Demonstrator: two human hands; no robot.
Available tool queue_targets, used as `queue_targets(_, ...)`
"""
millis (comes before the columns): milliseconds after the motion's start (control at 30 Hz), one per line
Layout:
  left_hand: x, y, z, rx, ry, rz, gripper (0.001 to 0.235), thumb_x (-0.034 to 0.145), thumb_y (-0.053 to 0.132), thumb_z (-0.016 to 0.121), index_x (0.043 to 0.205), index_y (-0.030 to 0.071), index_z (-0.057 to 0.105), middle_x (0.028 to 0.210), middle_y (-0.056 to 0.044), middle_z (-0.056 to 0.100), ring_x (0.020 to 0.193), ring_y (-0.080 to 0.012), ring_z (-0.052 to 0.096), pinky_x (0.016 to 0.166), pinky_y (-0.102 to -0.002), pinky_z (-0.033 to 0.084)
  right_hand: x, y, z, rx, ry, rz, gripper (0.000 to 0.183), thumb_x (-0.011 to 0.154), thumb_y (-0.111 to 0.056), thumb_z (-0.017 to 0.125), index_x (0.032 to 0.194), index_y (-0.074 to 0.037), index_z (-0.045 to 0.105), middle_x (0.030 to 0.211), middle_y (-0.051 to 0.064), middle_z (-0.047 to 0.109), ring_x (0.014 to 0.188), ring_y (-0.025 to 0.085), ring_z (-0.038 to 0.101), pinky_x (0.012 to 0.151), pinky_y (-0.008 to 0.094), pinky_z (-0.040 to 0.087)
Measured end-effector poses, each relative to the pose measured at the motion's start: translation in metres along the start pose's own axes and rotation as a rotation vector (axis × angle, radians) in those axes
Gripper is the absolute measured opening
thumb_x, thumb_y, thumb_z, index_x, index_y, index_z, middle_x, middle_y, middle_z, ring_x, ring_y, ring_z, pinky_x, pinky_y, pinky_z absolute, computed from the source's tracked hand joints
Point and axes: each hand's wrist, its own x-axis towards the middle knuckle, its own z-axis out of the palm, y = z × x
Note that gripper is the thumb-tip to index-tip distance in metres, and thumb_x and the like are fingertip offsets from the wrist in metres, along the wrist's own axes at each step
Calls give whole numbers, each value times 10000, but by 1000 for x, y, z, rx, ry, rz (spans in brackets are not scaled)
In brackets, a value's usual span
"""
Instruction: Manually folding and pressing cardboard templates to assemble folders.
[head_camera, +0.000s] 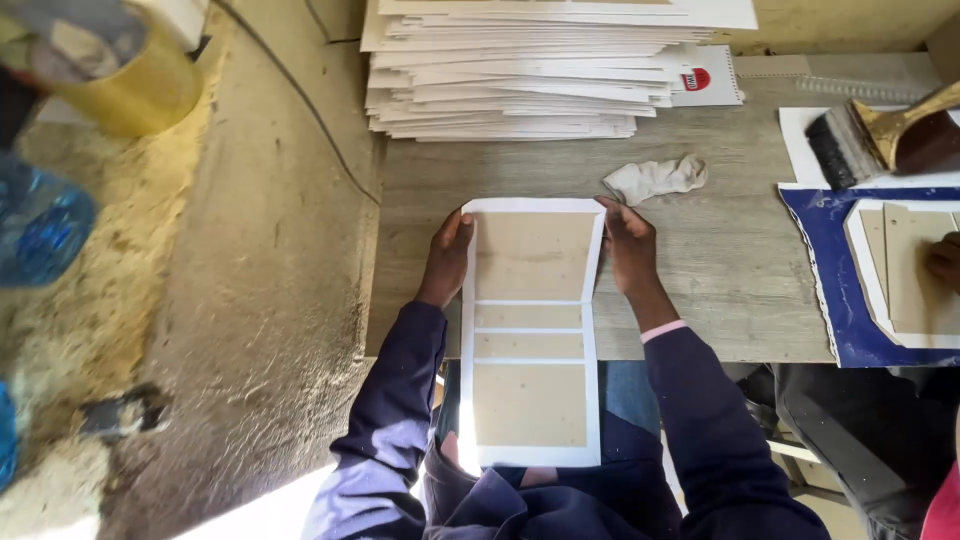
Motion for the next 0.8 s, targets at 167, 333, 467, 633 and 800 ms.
queue_targets(167, 1, -5, -14, 89, 156, 32, 288, 1186, 227, 530, 1256, 117, 786, 1018, 34, 774, 1025, -32, 578, 1032, -318, 524, 19, 29, 2, 51, -29, -88, 228, 1114, -163, 614, 1246, -46, 759, 813, -35, 677, 670, 6, 552, 614, 157, 450)
queue_targets(333, -9, 16, -15, 98, 206, 27, 190, 1115, 201, 683, 1190, 108, 831, 962, -14, 816, 956, -43, 626, 973, -302, 555, 3, 11, 10, 152, 16, 92, 194, 994, -230, 820, 1146, -112, 795, 718, -58, 638, 606, 11, 596, 539, 143, 454)
queue_targets(467, -20, 42, -9, 121, 249, 24, 180, 1068, 147, 742, 1213, 92, 835, 1058, -71, 834, 1016, -75, 660, 1023, -335, 575, 13, 23, 2, 6, 118, -49, 206, 953, -214, 914, 1100, -94, 834, 774, -12, 747, 678, -5, 646, 568, 161, 504)
queue_targets(633, -25, 38, -6, 90, 307, 22, 192, 1068, 151, 747, 1231, 89, 830, 1081, -76, 834, 1035, -81, 673, 1038, -349, 577, 10, 23, 9, -50, 129, -125, 212, 963, -181, 905, 1111, -51, 826, 817, 51, 778, 705, 48, 676, 632, 187, 531)
queue_targets(800, -23, 22, -12, 32, 357, 14, 199, 1052, 167, 769, 1217, 75, 833, 1019, -57, 831, 966, -61, 662, 970, -301, 593, 10, 18, -1, 150, 36, 135, 210, 1054, -262, 749, 1160, -86, 788, 912, 3, 776, 770, 96, 762, 683, 209, 616)
